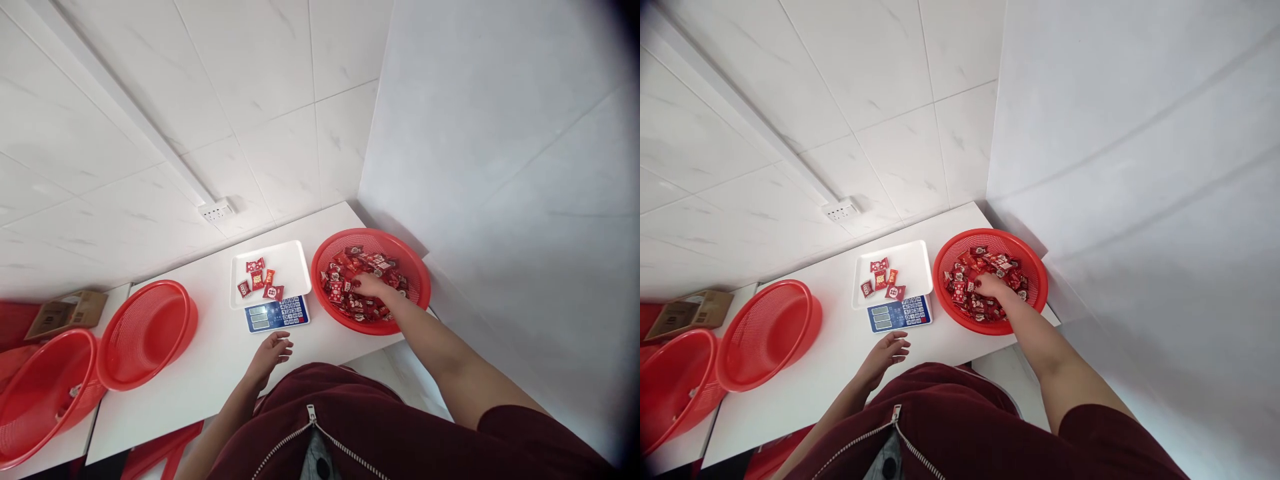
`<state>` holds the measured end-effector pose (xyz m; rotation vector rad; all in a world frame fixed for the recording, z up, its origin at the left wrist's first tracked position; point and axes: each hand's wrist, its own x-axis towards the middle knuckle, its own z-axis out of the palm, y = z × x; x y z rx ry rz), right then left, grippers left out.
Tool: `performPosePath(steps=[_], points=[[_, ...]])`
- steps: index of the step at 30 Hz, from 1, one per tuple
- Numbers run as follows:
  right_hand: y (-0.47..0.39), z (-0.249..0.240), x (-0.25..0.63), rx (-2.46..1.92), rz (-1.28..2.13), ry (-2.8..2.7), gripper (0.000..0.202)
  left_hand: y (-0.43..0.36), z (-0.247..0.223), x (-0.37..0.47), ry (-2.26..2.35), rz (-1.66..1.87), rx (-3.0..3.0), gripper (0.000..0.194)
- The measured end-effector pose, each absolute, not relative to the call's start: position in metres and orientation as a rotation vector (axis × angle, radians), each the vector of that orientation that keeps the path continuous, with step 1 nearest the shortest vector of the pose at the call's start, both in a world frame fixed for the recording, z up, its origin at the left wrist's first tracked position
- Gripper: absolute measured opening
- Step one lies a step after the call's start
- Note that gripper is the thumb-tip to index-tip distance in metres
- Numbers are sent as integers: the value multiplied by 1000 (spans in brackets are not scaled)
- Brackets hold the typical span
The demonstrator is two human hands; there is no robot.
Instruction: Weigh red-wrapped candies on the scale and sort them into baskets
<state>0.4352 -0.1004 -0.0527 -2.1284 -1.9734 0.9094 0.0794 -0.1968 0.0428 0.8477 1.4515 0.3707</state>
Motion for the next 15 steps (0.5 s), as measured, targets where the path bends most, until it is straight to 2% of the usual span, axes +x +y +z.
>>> performPosePath(steps=[4,8,15], points=[[-81,-53,430,-2171,801,-1920,50,-201,47,82,1475,369,855,47],[-70,-60,424,-2262,830,-1881,65,-205,52,77,1513,374,850,46],[-76,-61,410,-2273,846,-1792,45,-211,53,64,1569,352,800,51]])
